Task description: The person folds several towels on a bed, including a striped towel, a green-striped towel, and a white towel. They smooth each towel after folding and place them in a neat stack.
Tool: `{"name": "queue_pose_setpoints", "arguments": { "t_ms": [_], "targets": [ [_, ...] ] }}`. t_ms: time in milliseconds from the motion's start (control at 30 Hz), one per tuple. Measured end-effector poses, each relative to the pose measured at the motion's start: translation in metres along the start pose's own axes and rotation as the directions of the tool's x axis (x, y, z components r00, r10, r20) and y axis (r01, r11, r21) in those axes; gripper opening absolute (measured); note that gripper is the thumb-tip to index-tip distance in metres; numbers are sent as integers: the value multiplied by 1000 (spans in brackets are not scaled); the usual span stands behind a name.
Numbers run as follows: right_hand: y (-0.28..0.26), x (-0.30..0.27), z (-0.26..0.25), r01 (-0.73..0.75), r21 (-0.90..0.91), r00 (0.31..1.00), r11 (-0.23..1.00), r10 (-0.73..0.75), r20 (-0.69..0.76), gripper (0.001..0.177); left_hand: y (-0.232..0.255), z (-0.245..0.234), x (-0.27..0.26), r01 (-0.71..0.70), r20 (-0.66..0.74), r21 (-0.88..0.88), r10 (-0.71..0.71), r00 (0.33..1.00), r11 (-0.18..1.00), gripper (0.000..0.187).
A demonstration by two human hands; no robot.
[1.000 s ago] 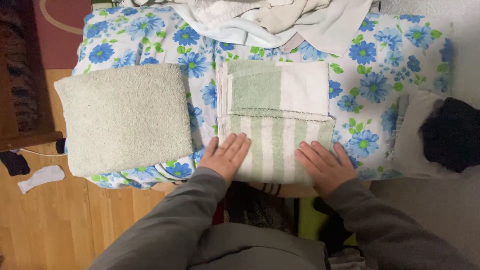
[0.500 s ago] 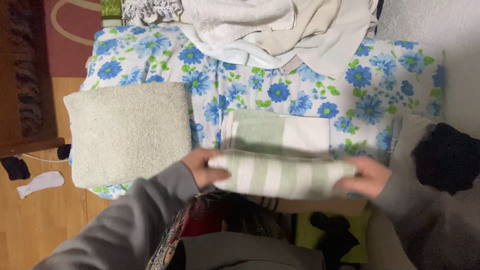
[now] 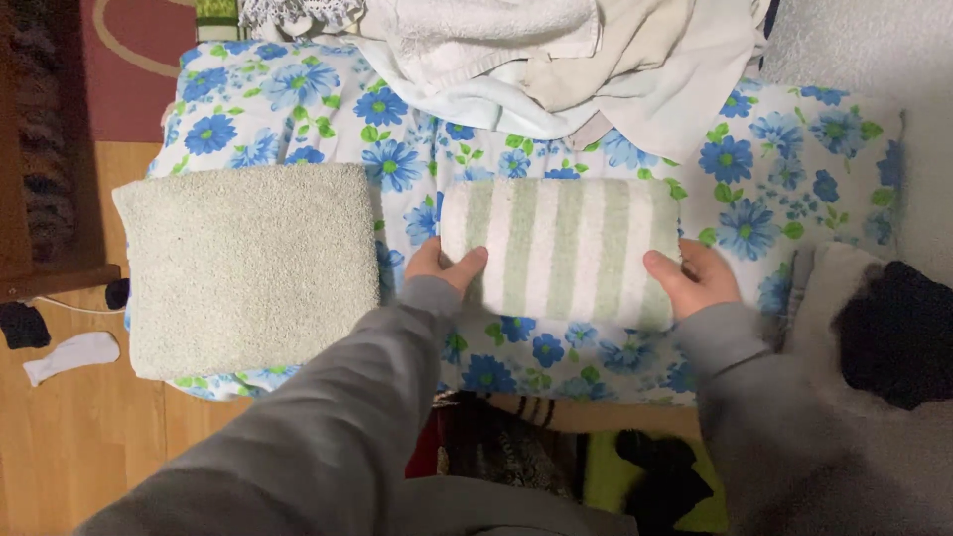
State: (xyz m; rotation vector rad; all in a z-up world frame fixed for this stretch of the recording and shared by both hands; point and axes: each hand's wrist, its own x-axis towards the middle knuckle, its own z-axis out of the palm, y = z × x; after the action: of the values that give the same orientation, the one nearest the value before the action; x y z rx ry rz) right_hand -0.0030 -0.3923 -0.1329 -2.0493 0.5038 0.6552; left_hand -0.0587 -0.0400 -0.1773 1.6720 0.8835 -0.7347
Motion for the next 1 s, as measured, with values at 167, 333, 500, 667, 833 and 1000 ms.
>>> {"name": "queue_pose_setpoints", "arguments": {
  "t_ms": [167,333,500,667,833,1000],
  "targets": [
    [17,10,12,-140,-254,984,957,106,-145,99,35,4,-26,160,-64,116,-153,986,980,96],
    [-59,-38,13,-396,-97,918,913,392,-62,111,-8,7,14,136,59,-95,-131,990,986,127],
    [-86,-58,23,-390,155,914,908,402,-57,104,11,2,-13,138,85,-317,-117,989,938,117],
    [-138,-112,61,-283,297,934,912,332,-130,85,37,-52,-64,-162,-107,-398,129,986,903,84],
    [-184,-140,139,-250,93,956,964,261,-132,98,-1,-154,-78,-280,-337,-195,204,919,940,61],
    [-182,-146,220,-111,-49,992,993,114,54,107,-67,-247,-91,-324,-540,-73,236,808,943,47]
  ]
}}
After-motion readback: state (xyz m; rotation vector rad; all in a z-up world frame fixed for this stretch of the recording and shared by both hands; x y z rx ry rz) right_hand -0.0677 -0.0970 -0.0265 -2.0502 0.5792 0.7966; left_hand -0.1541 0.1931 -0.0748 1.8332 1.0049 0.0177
